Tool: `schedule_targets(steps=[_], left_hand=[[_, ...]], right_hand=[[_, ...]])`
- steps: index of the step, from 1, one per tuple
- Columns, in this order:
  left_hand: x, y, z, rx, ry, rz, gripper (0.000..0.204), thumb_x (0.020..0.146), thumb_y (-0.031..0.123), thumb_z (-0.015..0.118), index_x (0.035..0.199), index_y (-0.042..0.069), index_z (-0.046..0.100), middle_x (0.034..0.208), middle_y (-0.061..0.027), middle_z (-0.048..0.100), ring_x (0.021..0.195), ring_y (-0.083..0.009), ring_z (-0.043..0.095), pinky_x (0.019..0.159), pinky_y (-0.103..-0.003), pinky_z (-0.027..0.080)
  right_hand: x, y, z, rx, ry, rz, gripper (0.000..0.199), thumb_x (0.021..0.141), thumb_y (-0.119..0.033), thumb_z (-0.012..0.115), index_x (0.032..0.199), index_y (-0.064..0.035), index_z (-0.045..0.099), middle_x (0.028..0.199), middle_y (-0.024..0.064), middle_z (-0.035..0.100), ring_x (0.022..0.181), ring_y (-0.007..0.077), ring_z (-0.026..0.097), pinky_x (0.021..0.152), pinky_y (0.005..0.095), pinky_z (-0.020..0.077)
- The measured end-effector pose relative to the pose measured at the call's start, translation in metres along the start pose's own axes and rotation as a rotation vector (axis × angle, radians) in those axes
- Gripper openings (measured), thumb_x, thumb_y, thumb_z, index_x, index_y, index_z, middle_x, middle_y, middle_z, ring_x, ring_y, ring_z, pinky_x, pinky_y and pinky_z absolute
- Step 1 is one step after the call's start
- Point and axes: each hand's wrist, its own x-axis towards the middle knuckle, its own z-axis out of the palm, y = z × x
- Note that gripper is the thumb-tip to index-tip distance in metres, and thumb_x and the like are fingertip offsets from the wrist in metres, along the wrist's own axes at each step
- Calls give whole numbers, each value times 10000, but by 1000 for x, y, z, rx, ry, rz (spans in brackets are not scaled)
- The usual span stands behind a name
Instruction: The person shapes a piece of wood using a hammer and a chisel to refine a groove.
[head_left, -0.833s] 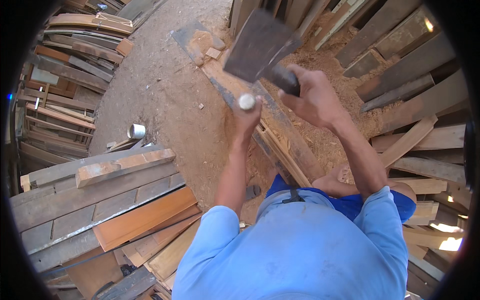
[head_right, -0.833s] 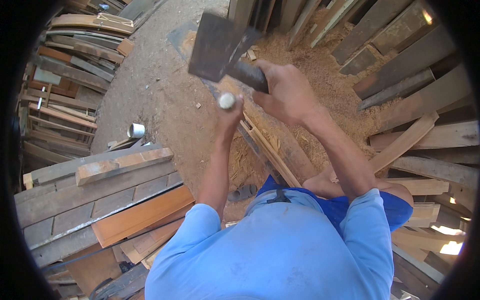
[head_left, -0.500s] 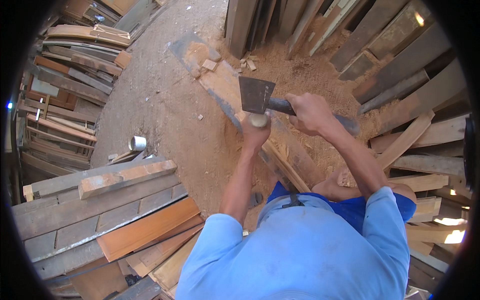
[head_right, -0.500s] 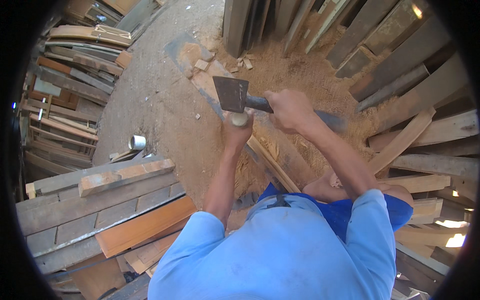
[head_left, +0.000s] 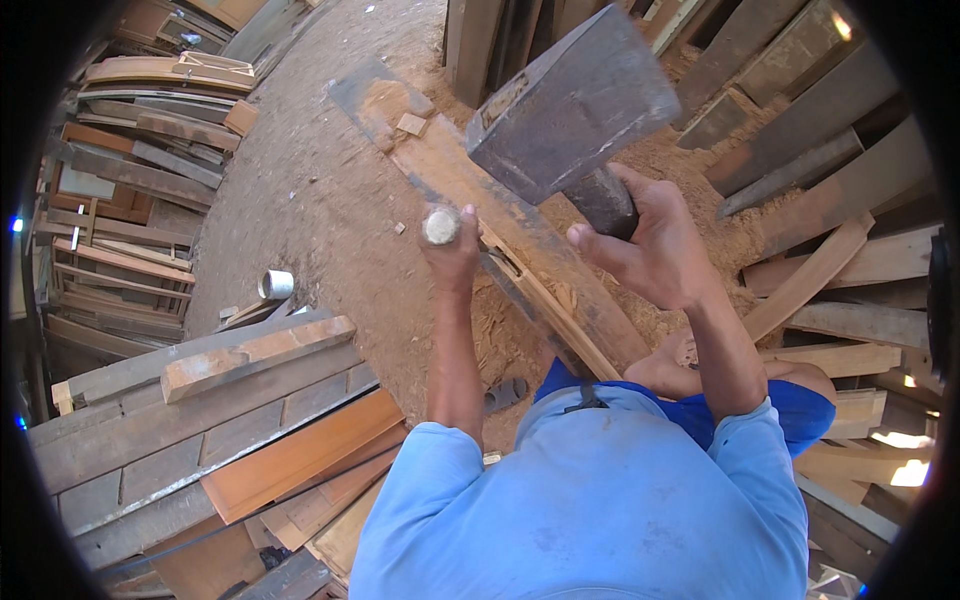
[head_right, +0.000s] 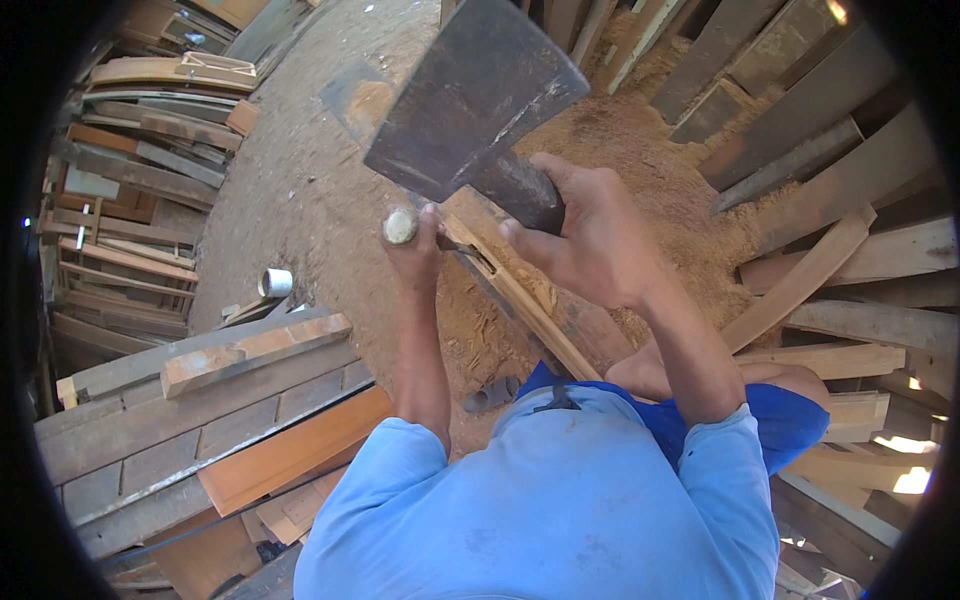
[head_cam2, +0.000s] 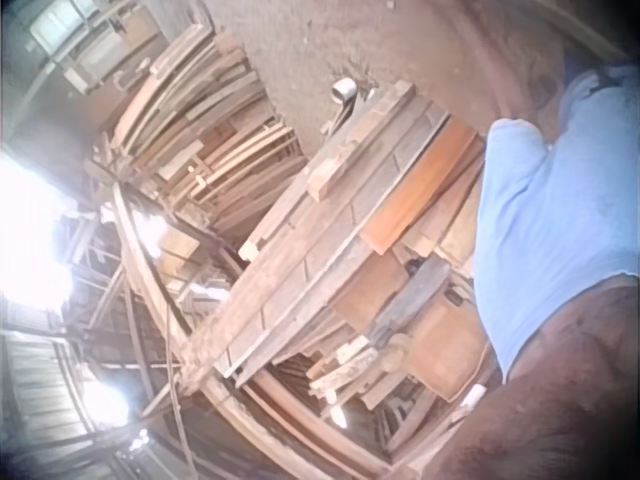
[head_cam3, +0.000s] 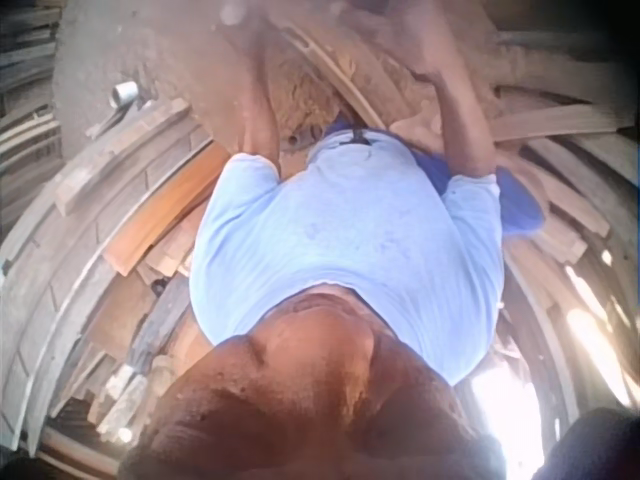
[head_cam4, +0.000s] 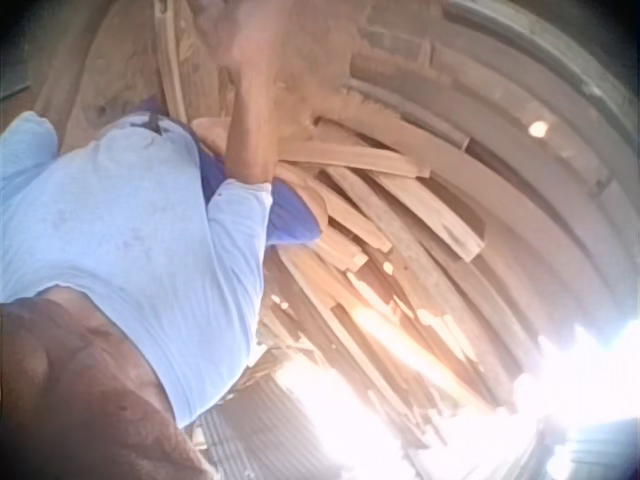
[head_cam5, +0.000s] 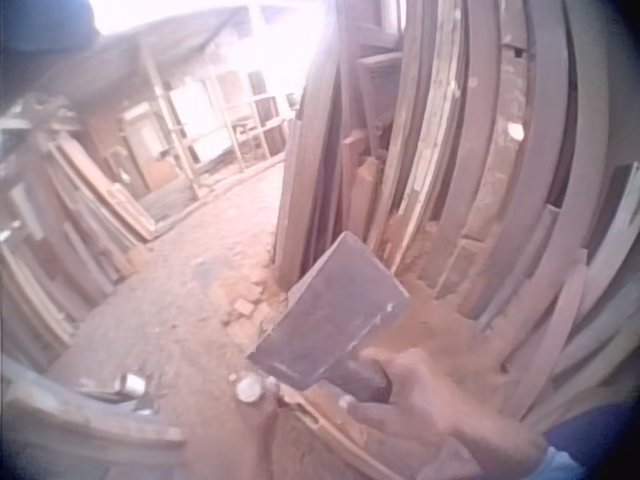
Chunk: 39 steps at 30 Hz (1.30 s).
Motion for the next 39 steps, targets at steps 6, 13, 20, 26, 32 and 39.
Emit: schedule_targets(steps=[6, 13, 20, 26, 32, 39], left_hand=[[-42, -14, 23, 248, -22, 253, 144, 931, 74, 697, 832, 38, 599, 696, 6, 594, 630, -133, 584, 612, -304, 491], [-46, -33, 4, 379, -167, 7, 202, 866, 114, 770, 977, -1, 648, 857, -86, 697, 788, -151, 657, 722, -322, 524], [-24, -12, 28, 297, -172, 185, 359, 819, 60, 762, 1152, -10, 649, 926, -74, 715, 862, -153, 674, 791, -293, 529], [6, -16, 15, -71, -55, 27, 287, 803, -21, 733, 1066, 22, 626, 915, -32, 664, 843, -152, 646, 800, -310, 531], [18, 37, -7, -376, 23, -41, 317, 866, -55, 644, 1154, 27, 538, 996, -53, 620, 895, -140, 619, 798, -295, 526], [-13, 90, 19, 235, -249, 357, 467, 728, -45, 672, 1175, 48, 574, 1168, -150, 572, 1054, -266, 591, 946, -380, 480]], right_hand=[[20, 54, 35, -458, 20, -275, 357, 818, -184, 751, 1147, -70, 675, 837, 198, 712, 768, 346, 702, 717, 445, 551], [30, 53, 42, -640, -176, -45, 320, 809, -194, 711, 1102, -80, 647, 847, 209, 701, 872, 393, 697, 730, 494, 542], [32, 74, 41, -656, -169, -83, 289, 737, -167, 742, 960, -9, 650, 825, 222, 675, 810, 414, 669, 715, 486, 516], [2, 49, 28, -194, -168, 84, 347, 786, -142, 717, 1092, 14, 671, 747, 165, 665, 684, 271, 653, 672, 398, 500], [-19, 34, 12, 128, -3, 91, 265, 846, -104, 736, 1069, 26, 673, 728, 24, 616, 669, 96, 525, 619, 293, 448], [-30, 89, 18, 388, -8, 181, 270, 896, -208, 762, 1010, -3, 629, 744, 13, 630, 630, 53, 571, 562, 265, 462]])
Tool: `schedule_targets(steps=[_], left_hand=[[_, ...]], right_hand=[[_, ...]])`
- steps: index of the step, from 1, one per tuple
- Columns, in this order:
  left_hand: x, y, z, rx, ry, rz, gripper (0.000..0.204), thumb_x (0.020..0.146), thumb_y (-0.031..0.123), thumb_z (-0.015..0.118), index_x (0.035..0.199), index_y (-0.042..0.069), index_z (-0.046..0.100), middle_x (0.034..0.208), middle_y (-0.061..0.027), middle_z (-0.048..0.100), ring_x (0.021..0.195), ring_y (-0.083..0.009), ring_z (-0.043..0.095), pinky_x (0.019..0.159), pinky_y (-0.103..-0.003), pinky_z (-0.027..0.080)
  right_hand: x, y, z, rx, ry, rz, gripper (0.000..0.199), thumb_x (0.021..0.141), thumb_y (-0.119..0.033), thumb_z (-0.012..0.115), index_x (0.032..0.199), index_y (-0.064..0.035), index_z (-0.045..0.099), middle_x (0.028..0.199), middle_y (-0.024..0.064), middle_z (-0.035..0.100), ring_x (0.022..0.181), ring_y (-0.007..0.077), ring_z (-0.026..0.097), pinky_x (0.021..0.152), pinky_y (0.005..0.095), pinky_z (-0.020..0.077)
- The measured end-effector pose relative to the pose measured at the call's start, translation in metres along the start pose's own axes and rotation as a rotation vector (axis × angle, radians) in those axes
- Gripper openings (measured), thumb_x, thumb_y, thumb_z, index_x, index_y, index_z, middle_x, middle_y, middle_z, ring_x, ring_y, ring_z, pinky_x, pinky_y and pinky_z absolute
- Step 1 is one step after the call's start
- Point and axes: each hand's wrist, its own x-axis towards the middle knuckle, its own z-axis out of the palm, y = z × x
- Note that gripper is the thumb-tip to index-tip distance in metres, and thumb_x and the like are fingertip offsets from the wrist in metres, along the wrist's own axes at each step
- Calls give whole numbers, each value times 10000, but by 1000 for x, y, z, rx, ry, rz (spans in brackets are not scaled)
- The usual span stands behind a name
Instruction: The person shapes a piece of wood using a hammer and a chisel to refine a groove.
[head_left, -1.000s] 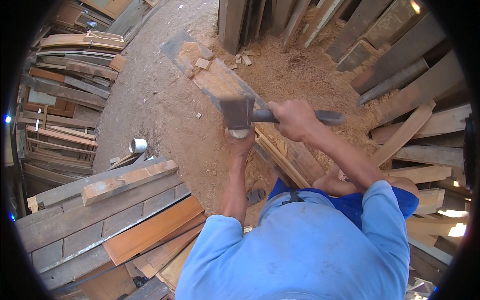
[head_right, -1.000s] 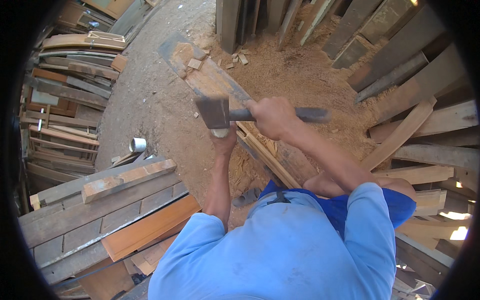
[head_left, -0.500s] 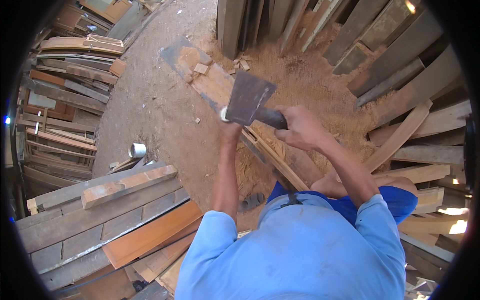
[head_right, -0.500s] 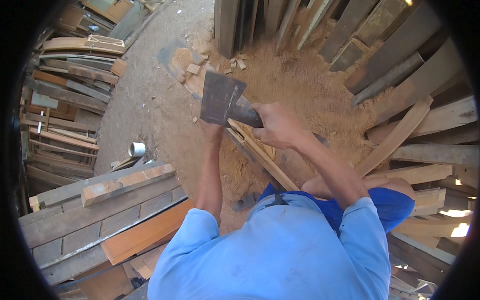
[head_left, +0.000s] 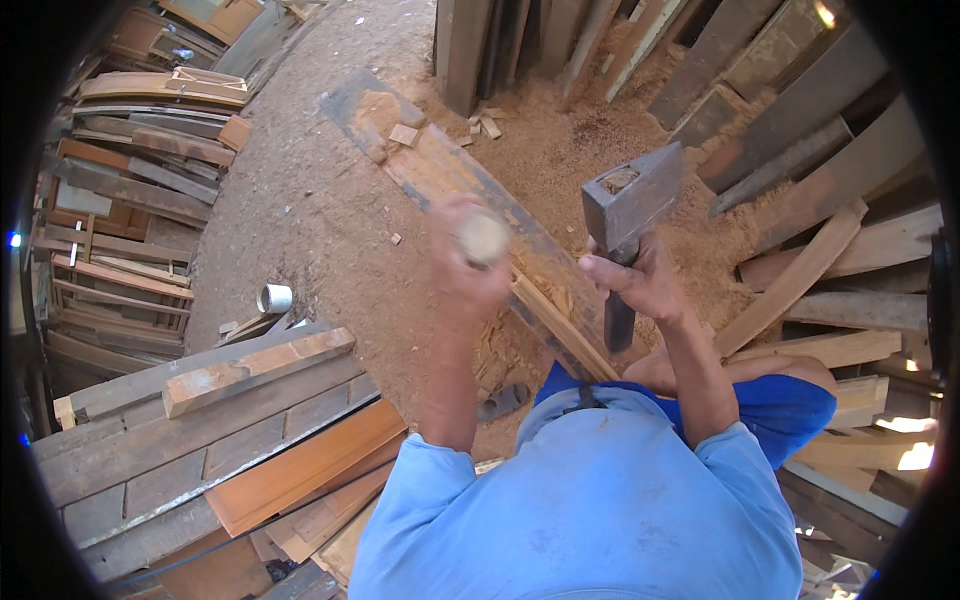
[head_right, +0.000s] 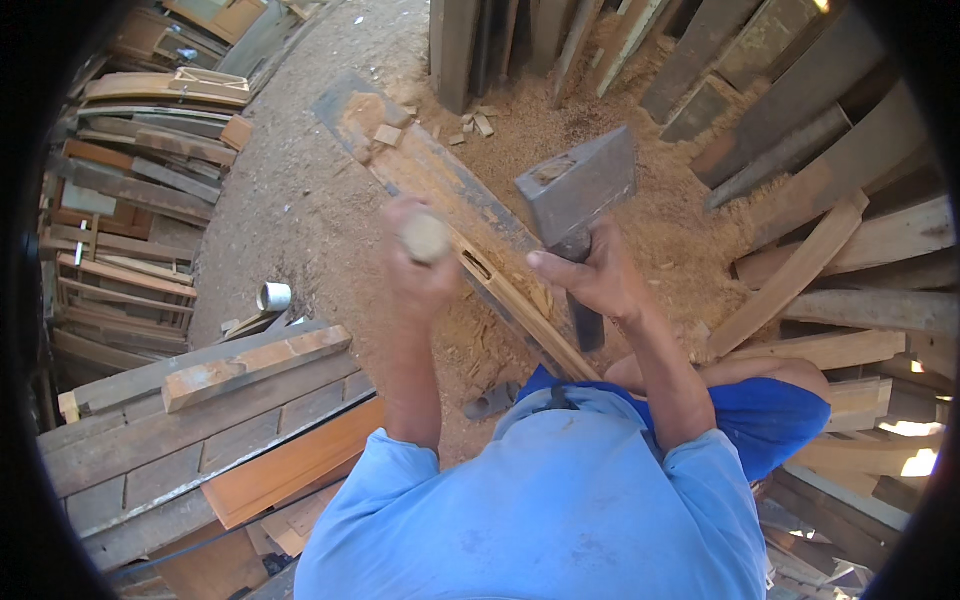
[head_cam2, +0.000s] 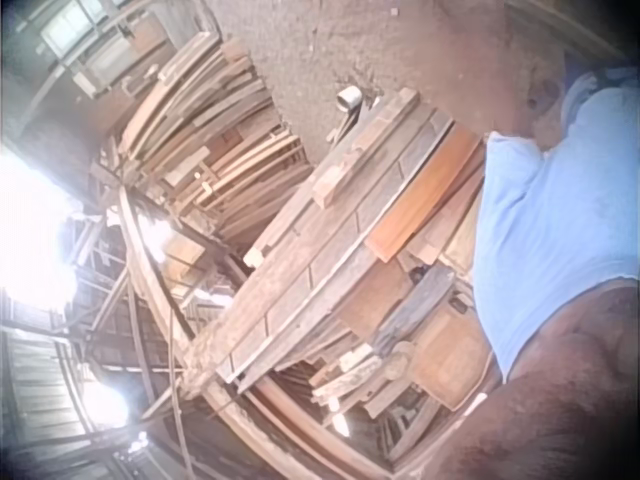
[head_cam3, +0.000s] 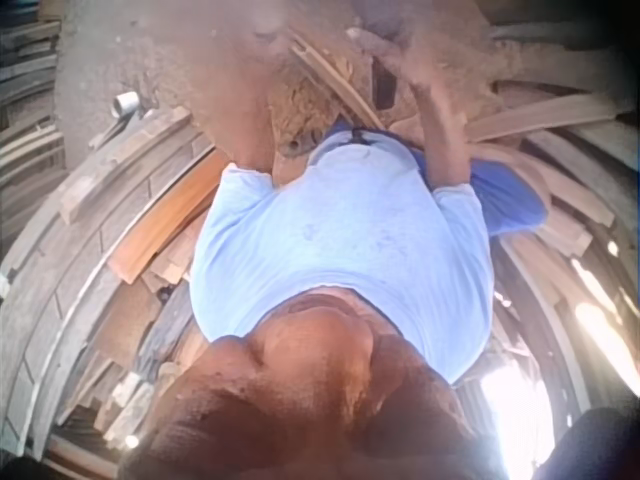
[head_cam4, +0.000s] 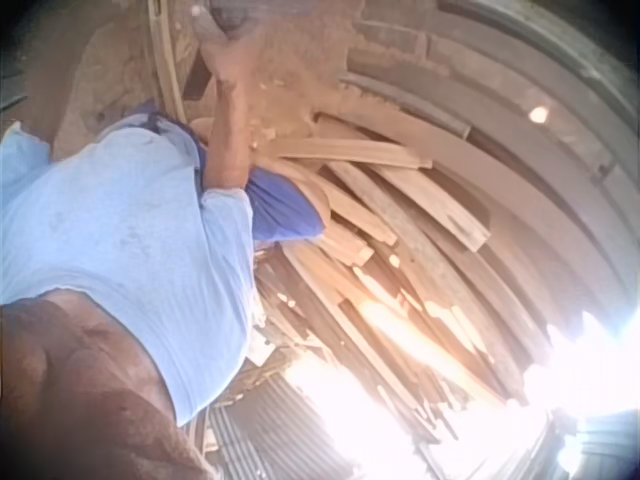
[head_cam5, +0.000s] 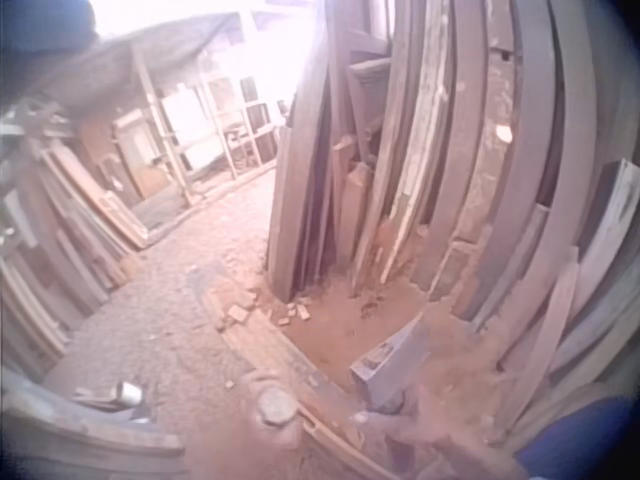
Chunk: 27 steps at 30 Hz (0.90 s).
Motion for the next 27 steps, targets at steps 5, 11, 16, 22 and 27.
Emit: schedule_targets(steps=[5, 11, 16, 22, 27], left_hand=[[-51, 44, 77, 29, -221, 280, 277, 692, 53, 728, 957, 107, 673, 1387, -258, 462, 1281, -423, 414, 1072, -515, 317], [-107, 32, 102, 97, -423, 246, 499, 745, 109, 763, 1226, 195, 663, 1556, -371, 259, 1426, -469, 260, 1136, -542, 254], [-124, -35, 72, 511, -259, -173, 892, 743, 340, 794, 1440, -54, 400, 1538, -397, 229, 1422, -528, 254, 1128, -584, 256], [-147, -133, 84, -39, 83, -909, 999, 805, 194, 793, 1542, -54, 165, 1517, -315, 342, 1392, -400, 389, 1165, -455, 313], [-160, -136, 108, 213, 172, -770, 1064, 771, 206, 752, 1564, -39, 88, 1426, -348, 449, 1297, -446, 510, 1101, -460, 404]], right_hand=[[3, 64, -1, 459, 99, 185, 328, 911, -311, 755, 1030, -42, 609, 908, 46, 668, 770, 114, 641, 664, 281, 531], [15, 130, -42, 410, -32, 304, 381, 840, -244, 796, 1100, -41, 606, 1023, 80, 667, 899, 154, 659, 768, 315, 552], [47, 162, -108, -545, 82, 285, 384, 728, -213, 800, 996, -1, 623, 881, 93, 688, 762, 249, 690, 725, 396, 555], [71, 125, -118, -1294, -59, 412, 355, 685, -147, 728, 1002, 12, 715, 1018, 281, 702, 1006, 429, 688, 841, 512, 549], [75, 134, -120, -1370, 103, 348, 340, 690, -103, 680, 1011, 6, 710, 980, 257, 714, 977, 425, 697, 838, 512, 549]])
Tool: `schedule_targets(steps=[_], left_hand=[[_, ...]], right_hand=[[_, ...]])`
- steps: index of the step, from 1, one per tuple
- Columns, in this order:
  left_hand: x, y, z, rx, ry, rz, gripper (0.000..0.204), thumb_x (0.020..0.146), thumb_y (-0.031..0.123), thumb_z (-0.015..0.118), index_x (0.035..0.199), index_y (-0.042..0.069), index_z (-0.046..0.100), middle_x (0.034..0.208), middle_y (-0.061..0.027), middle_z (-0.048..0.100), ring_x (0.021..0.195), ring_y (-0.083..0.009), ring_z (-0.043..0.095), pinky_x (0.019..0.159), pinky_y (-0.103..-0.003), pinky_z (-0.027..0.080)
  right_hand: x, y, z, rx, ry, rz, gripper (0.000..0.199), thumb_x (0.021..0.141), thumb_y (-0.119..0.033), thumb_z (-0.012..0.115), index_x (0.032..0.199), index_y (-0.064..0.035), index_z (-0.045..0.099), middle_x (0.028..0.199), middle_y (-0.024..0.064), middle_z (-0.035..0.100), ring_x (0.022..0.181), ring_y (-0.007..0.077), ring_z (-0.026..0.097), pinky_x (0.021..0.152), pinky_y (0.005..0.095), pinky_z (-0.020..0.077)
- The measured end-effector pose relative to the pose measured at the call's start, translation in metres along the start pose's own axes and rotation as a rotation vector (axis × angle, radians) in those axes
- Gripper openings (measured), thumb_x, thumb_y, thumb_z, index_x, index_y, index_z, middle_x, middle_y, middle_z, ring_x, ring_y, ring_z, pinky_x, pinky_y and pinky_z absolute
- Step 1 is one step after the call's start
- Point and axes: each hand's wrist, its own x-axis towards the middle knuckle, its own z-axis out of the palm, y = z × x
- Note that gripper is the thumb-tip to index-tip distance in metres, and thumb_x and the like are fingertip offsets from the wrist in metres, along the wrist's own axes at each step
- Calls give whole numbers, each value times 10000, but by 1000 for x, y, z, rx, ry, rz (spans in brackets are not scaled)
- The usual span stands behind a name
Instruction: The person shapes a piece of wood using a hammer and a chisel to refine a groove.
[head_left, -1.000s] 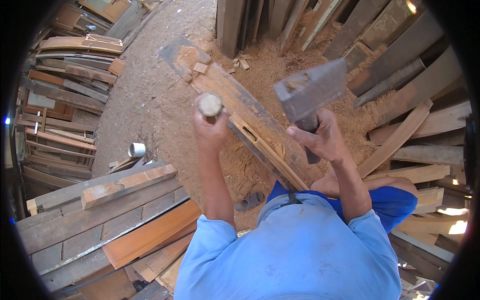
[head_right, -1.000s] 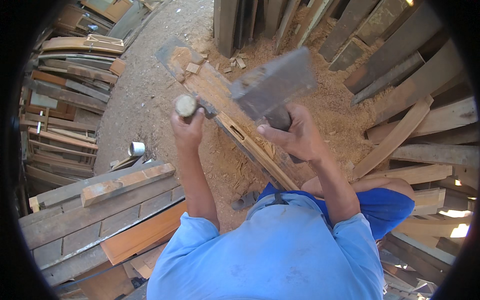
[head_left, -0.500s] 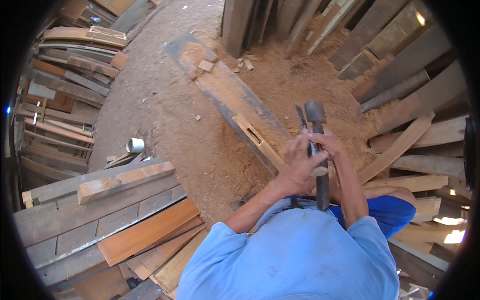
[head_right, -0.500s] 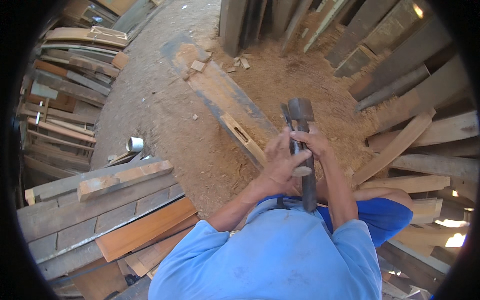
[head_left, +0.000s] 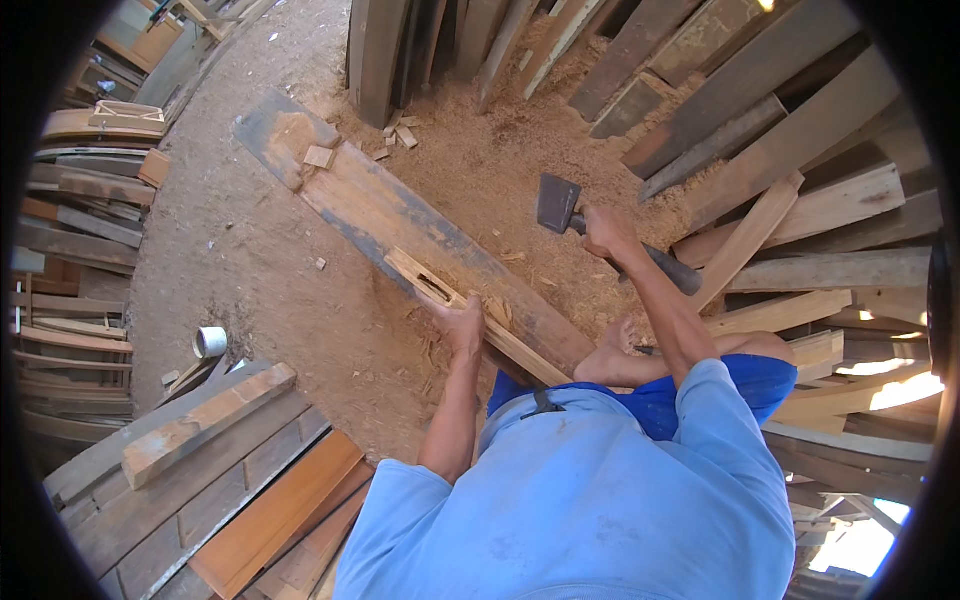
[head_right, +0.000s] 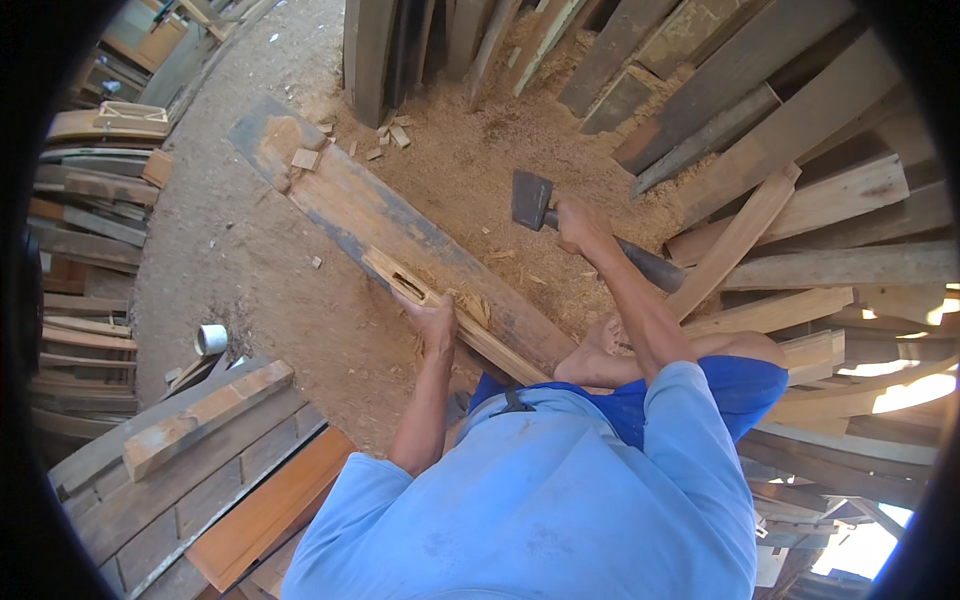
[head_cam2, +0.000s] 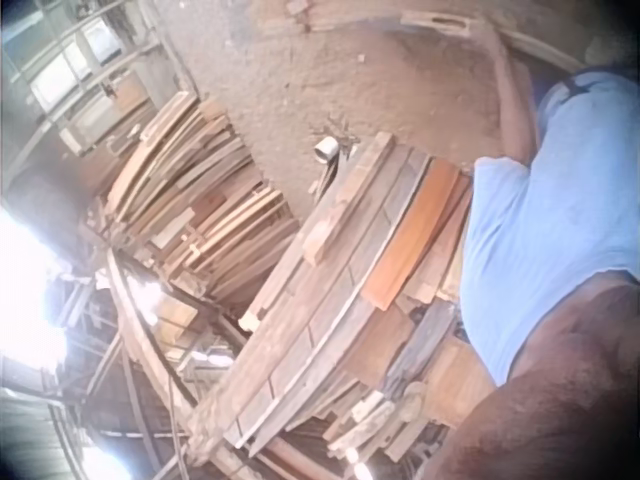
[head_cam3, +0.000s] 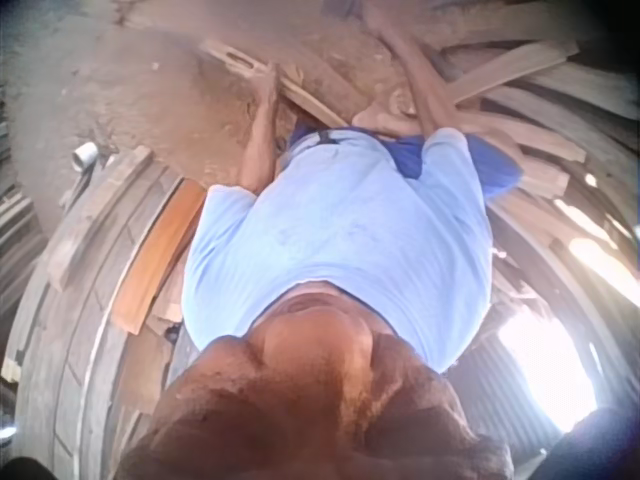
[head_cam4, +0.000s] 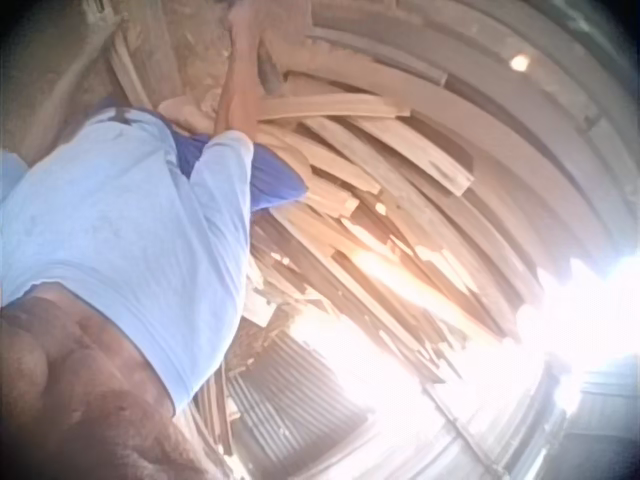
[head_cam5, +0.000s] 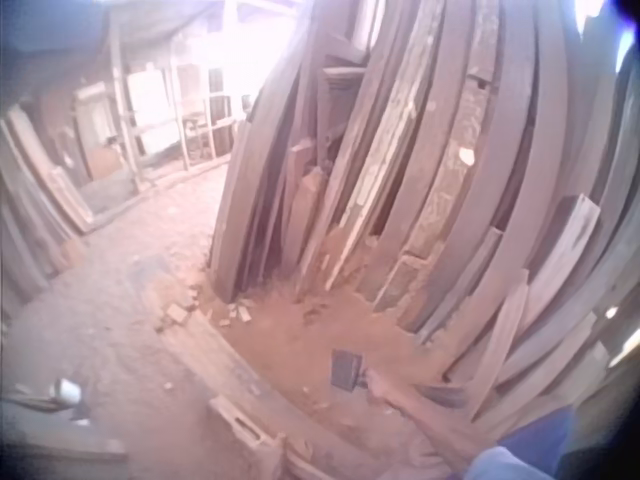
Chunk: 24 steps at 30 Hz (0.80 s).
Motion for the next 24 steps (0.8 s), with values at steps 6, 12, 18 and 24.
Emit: schedule_targets(steps=[6, 12, 18, 24], left_hand=[[0, 29, -12, 33, -120, -185, 1072, 746, 165, 727, 1586, 42, 74, 1278, -344, 587, 1134, -472, 626, 995, -514, 489], [8, -6, 7, -27, -15, -83, 1069, 732, 130, 715, 1585, 28, 80, 1428, -341, 468, 1287, -483, 514, 1102, -497, 415], [7, -6, 10, -142, -51, -38, 1074, 718, 103, 708, 1575, -25, 73, 1578, -329, 233, 1469, -481, 250, 1215, -504, 229], [2, 9, -1, -142, -95, -116, 1083, 712, 101, 719, 1574, -22, 75, 1533, -335, 312, 1416, -462, 361, 1183, -489, 299]], right_hand=[[-16, 1, -23, 110, 4, 25, 337, 671, -112, 669, 977, 28, 686, 959, 289, 693, 960, 453, 677, 821, 507, 543], [-80, -19, -126, 59, 95, 12, 324, 674, -135, 668, 950, 34, 675, 950, 297, 686, 924, 472, 663, 814, 511, 527], [-178, 1, -146, 405, 342, 1, 340, 720, -133, 675, 1012, 41, 651, 788, 185, 649, 751, 303, 661, 717, 419, 525], [-191, 26, -95, 963, 161, 162, 186, 815, -85, 700, 973, -3, 646, 746, 2, 561, 599, 79, 529, 535, 263, 442]])
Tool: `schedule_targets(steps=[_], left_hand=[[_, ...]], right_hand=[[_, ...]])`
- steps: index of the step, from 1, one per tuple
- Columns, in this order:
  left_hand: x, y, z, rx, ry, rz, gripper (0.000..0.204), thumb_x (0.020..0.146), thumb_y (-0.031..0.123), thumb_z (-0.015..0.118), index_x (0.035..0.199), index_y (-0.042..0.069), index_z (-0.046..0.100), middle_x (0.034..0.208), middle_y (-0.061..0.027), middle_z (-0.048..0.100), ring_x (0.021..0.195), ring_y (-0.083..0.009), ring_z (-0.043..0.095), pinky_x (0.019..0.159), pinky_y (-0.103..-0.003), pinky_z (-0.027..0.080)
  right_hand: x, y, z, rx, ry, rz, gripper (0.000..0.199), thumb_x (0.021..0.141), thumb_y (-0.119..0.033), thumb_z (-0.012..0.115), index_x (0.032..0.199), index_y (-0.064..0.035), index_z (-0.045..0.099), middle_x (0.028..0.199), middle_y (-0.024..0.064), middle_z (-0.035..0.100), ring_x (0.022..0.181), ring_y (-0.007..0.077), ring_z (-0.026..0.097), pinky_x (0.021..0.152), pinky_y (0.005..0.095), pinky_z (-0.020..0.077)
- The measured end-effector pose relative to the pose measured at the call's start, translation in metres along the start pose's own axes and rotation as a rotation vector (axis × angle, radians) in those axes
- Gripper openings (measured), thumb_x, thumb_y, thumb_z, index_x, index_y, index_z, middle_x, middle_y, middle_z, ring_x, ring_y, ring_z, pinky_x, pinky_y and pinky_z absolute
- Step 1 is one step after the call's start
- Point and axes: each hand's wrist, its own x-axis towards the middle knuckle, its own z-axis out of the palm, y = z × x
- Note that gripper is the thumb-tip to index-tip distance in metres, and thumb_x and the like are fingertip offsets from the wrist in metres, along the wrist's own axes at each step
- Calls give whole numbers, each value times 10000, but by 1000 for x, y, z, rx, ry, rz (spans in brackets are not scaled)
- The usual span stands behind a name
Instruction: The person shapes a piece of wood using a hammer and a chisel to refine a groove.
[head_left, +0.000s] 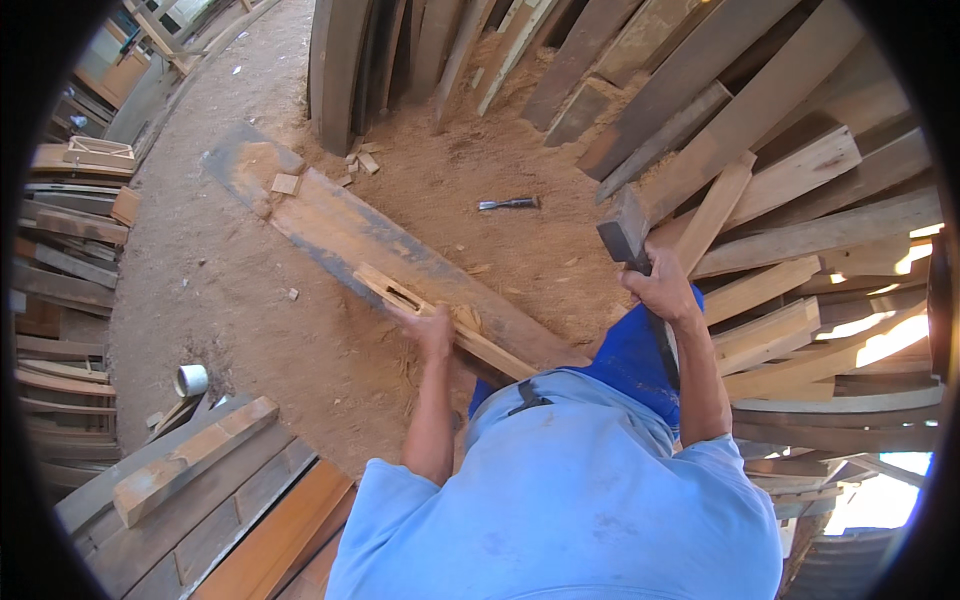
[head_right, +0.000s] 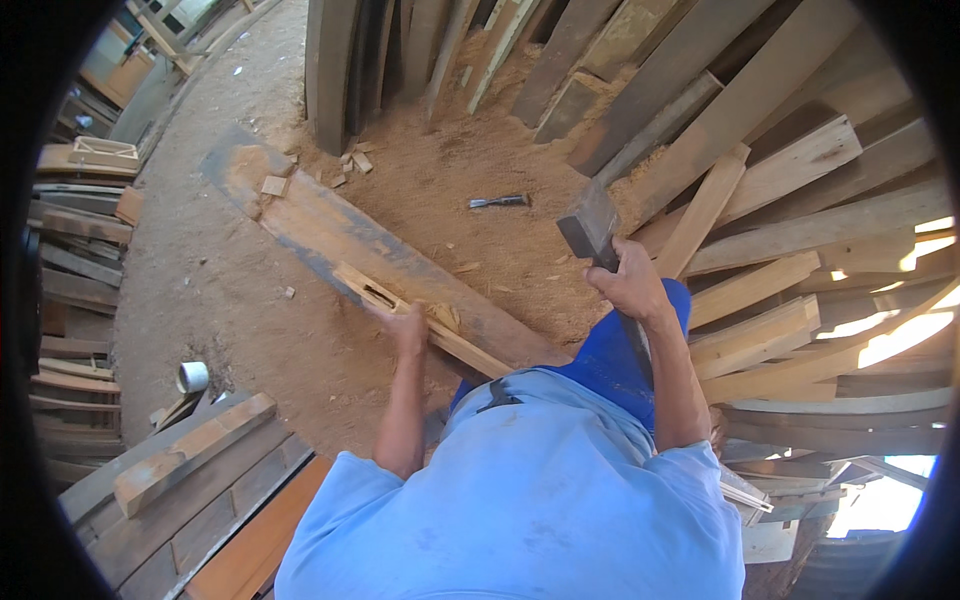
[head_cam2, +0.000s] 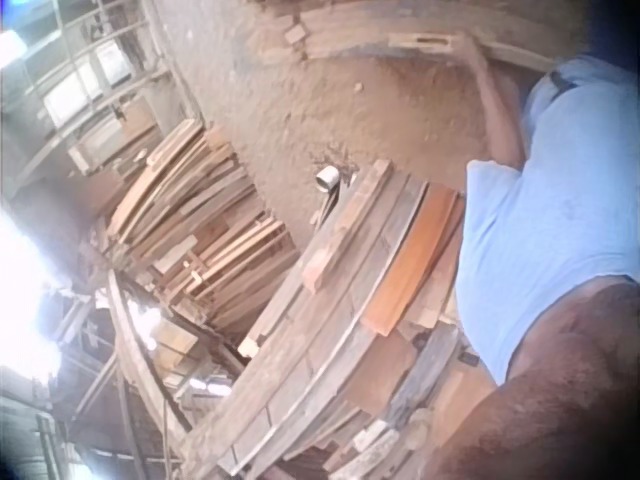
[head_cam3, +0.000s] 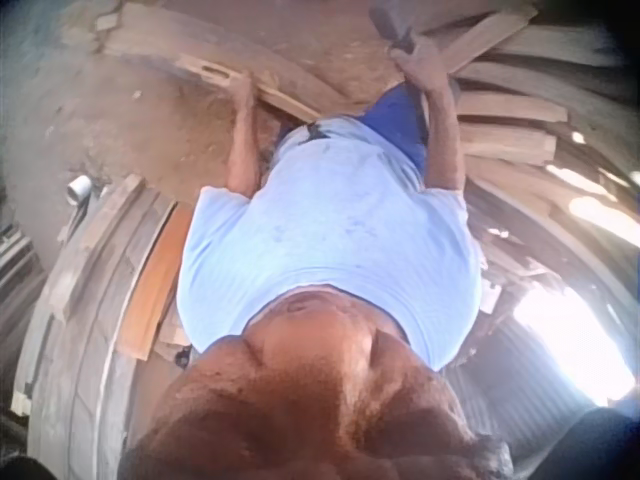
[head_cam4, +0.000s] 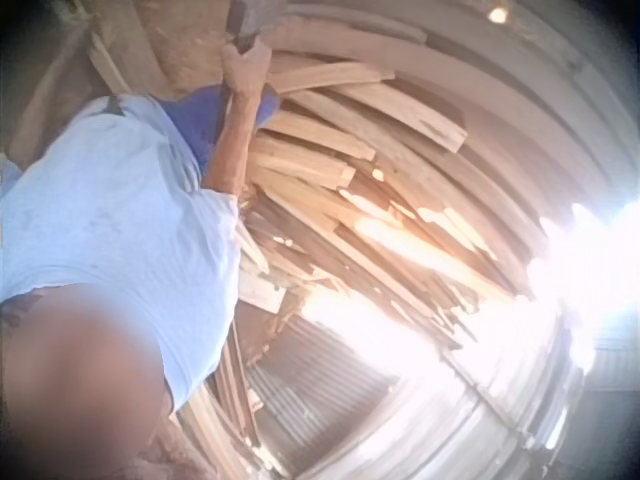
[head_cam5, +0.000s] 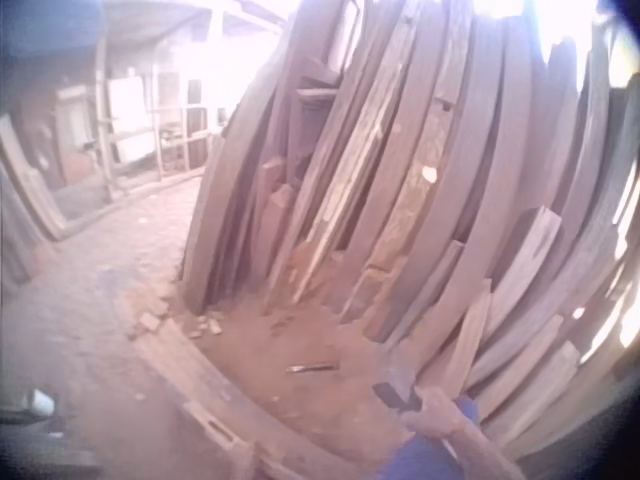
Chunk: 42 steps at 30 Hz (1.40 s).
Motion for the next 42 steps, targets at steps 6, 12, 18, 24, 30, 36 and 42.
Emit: schedule_targets(steps=[6, 12, 18, 24, 30, 36, 42], left_hand=[[7, -10, -4, 9, -11, 14, 1079, 704, 114, 736, 1564, -30, 101, 1465, -348, 404, 1357, -452, 452, 1144, -466, 370], [12, -21, -1, 156, 72, 141, 1065, 689, 154, 750, 1547, -54, 152, 1423, -353, 450, 1285, -468, 516, 1102, -467, 415], [0, 3, -10, 87, 7, 28, 1050, 698, 181, 748, 1539, -70, 172, 1338, -338, 537, 1228, -466, 561, 1081, -464, 432], [-4, 8, -11, 128, 16, 41, 1076, 704, 189, 747, 1551, -68, 135, 1372, -340, 498, 1280, -461, 506, 1117, -470, 375], [2, -11, -6, 49, 18, 68, 1108, 692, 189, 743, 1550, -80, 95, 1454, -339, 399, 1383, -466, 365, 1173, -499, 247], [0, -10, -3, 98, 48, 115, 1126, 672, 204, 751, 1543, -89, 99, 1447, -337, 415, 1367, -464, 382, 1164, -507, 240], [10, -22, -2, -28, 7, 90, 1153, 651, 223, 780, 1529, -109, 110, 1429, -325, 445, 1351, -464, 404, 1165, -497, 251]], right_hand=[[3, 22, 30, 137, -16, 43, 291, 817, -158, 732, 1014, 31, 631, 733, 9, 575, 584, 82, 549, 518, 256, 437], [-2, 27, 31, 202, -33, 61, 261, 832, -154, 736, 997, 3, 610, 728, -4, 556, 588, 80, 543, 533, 251, 437], [-3, 27, 37, 230, -28, 49, 232, 833, -151, 732, 969, -11, 607, 712, -3, 561, 571, 80, 547, 524, 248, 438], [-4, 26, 46, 196, -47, 59, 231, 833, -152, 729, 969, -7, 611, 691, -6, 561, 556, 81, 552, 511, 252, 445], [-10, -1, 65, 218, -86, 15, 194, 839, -139, 726, 927, -14, 606, 702, 3, 565, 566, 86, 555, 521, 252, 458], [-24, -15, 74, 211, -76, -54, 176, 830, -139, 741, 890, -45, 604, 694, -9, 566, 552, 79, 546, 516, 240, 445], [-42, -25, 78, 121, -45, -88, 182, 819, -120, 734, 893, 1, 620, 709, 22, 586, 587, 95, 568, 542, 258, 467]])
